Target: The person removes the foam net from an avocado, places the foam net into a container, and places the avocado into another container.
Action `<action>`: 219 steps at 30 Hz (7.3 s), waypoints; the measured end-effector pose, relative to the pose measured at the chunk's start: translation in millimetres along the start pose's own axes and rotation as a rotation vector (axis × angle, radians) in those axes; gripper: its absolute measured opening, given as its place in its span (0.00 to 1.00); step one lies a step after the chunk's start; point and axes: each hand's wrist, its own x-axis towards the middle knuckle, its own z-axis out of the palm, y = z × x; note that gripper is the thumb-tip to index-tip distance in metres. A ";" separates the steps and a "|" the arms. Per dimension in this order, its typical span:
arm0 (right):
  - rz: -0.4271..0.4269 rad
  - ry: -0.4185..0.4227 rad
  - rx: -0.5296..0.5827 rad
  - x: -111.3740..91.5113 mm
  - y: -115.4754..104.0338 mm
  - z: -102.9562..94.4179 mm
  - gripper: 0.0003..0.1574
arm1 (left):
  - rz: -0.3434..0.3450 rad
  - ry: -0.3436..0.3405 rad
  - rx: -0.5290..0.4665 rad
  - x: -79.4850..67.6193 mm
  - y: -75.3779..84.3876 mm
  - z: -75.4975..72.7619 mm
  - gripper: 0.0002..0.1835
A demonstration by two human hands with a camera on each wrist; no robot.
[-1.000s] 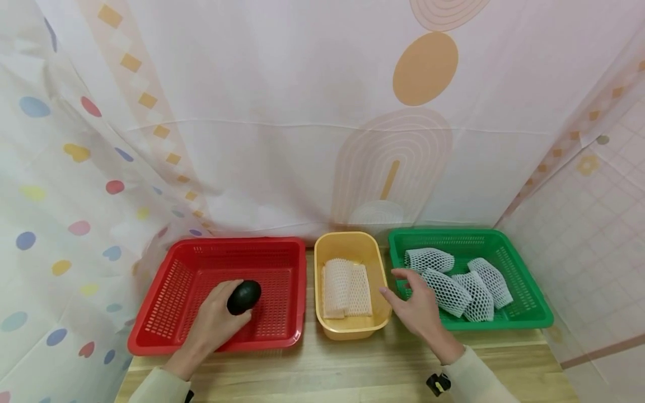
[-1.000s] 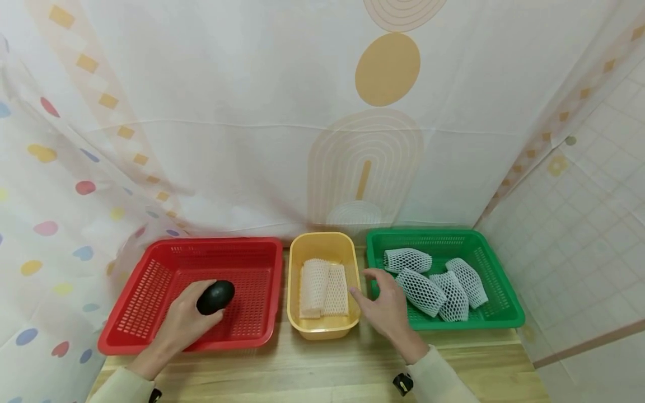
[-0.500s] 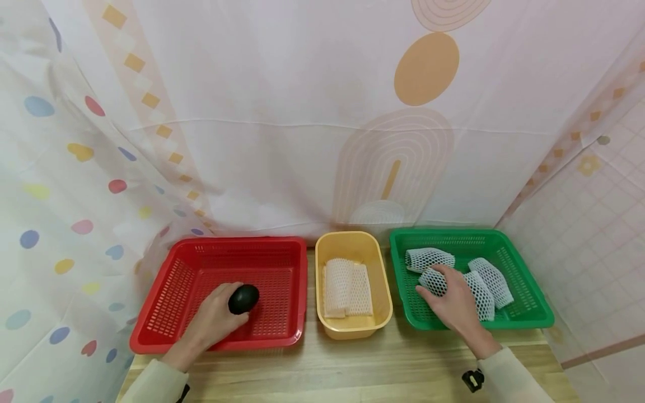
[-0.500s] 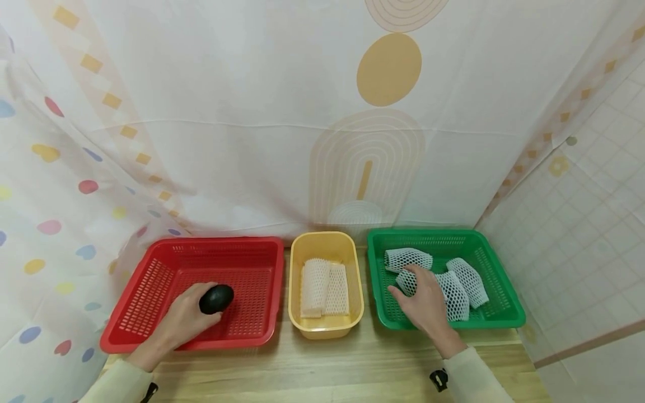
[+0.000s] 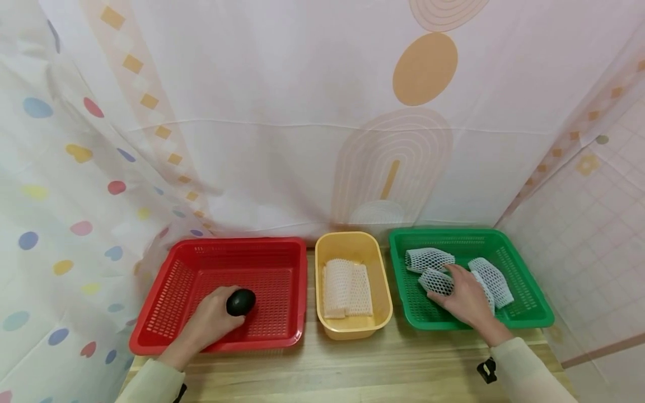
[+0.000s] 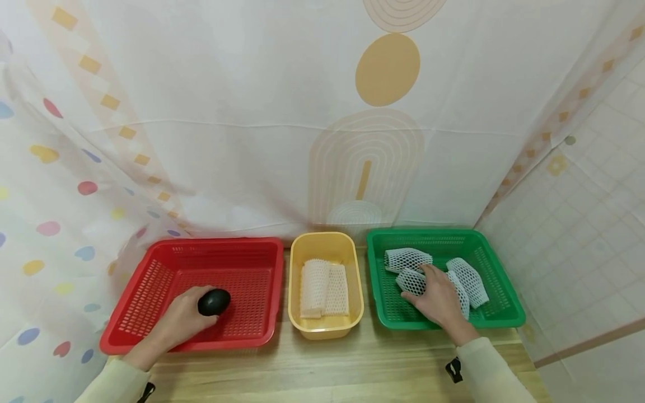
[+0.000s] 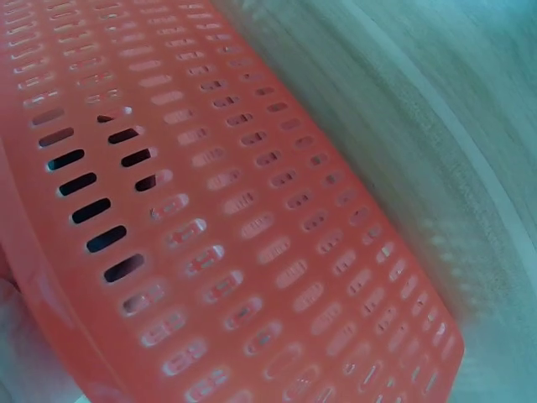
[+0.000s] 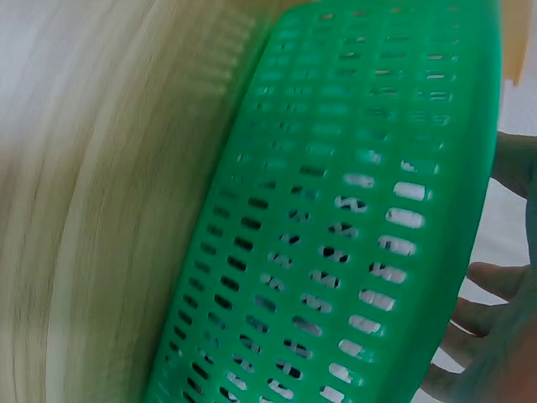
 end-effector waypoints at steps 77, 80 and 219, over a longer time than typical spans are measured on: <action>0.148 -0.100 0.070 -9.7 -2.7 -28.4 0.50 | 0.000 -0.015 -0.034 4.1 -5.6 -34.6 0.32; 0.135 -0.075 0.075 -11.5 -4.5 -29.0 0.49 | -0.004 0.008 -0.033 3.1 -2.2 -36.9 0.32; -0.145 -0.444 0.513 -108.9 -93.4 110.6 0.45 | 0.395 -0.067 -0.493 -68.5 141.6 166.0 0.15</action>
